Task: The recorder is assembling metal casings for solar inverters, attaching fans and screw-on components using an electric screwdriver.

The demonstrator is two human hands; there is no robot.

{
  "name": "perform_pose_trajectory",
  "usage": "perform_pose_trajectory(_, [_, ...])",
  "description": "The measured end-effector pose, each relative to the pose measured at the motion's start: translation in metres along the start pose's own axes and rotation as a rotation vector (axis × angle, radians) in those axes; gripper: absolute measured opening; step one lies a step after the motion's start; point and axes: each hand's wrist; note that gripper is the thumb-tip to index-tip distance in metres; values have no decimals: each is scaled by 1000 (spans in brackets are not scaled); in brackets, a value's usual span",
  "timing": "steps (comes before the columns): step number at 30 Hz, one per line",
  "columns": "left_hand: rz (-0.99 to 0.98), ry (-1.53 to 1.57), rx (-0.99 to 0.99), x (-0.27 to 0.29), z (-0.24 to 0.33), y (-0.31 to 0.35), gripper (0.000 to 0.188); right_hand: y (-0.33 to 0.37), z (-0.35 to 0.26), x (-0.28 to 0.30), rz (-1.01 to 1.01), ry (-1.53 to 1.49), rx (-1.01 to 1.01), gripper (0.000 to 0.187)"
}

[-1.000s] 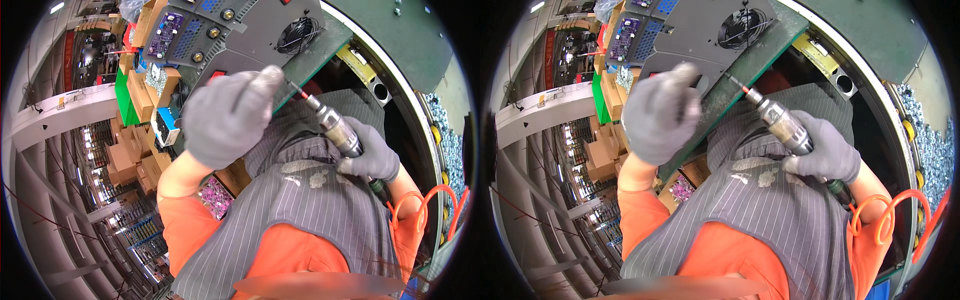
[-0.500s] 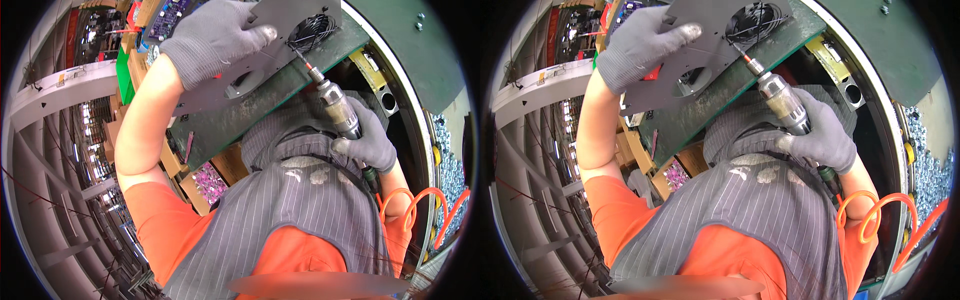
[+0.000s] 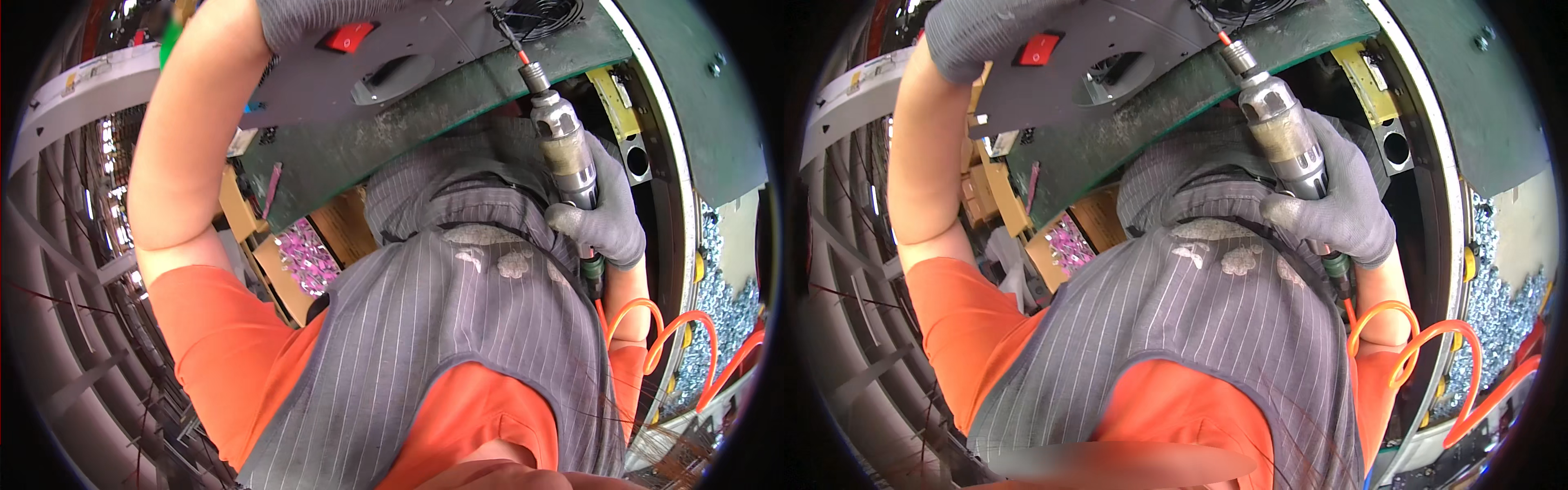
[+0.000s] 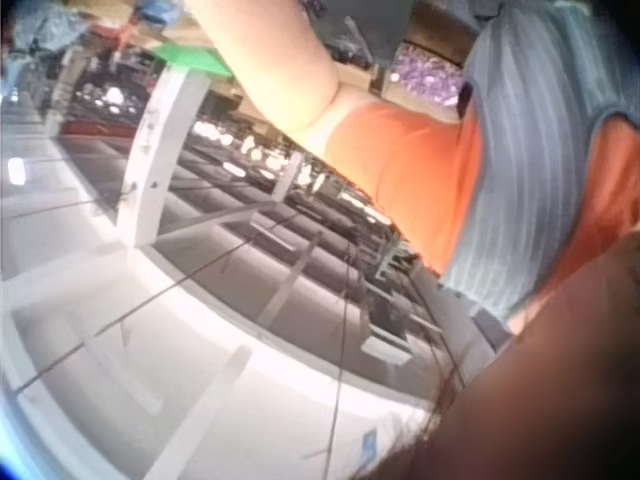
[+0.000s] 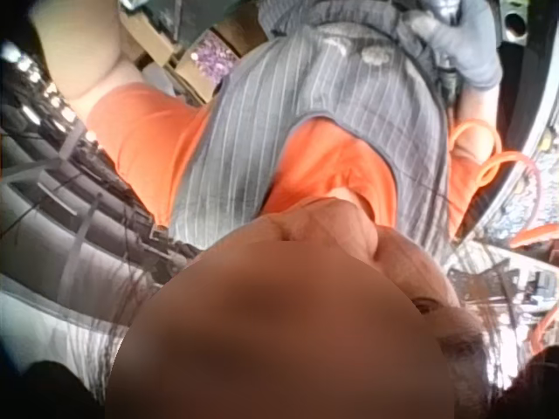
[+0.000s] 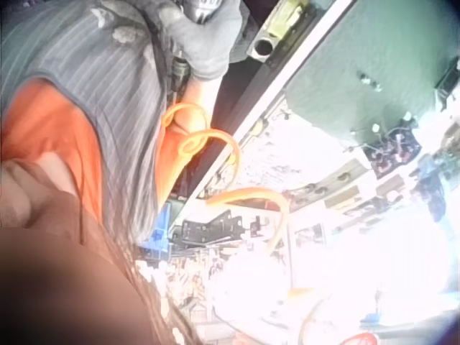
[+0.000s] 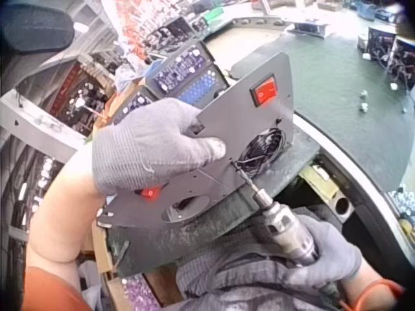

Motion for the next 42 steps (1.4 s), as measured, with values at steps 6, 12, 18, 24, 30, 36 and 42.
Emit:
perform_pose_trajectory(6, [23, -272, -183, -2, -17, -7, 35, 0, -5, -4, -4, -9, -73, 82])
perform_pose_trajectory(12, [-141, -310, -665, 16, -18, -5, 12, 5, -14, -12, 31, -191, -84, 77])
perform_pose_trajectory(18, [88, -698, -947, -7, -56, -34, 7, 14, -31, -21, 38, -369, -133, 68])
perform_pose_trajectory(24, [49, -698, -934, -6, -56, -32, 11, 10, -55, -33, 54, -386, -183, 71])
perform_pose_trajectory(30, [64, 136, -196, 3, -15, 18, 31, 12, -55, -34, 59, -280, -164, 68])
perform_pose_trajectory(36, [637, -171, -225, 11, -178, 69, 41, 25, -17, -20, 28, -61, -156, 74])
perform_pose_trajectory(42, [467, -1, 554, -72, -255, 148, 30, 15, 35, -22, 64, 167, -168, 62])
Point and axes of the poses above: each hand's wrist, its own y-axis away from the middle knuckle, its own x-axis out of the back of the hand, z = x × y, and after that the axes turned 1 degree about y, right-handed
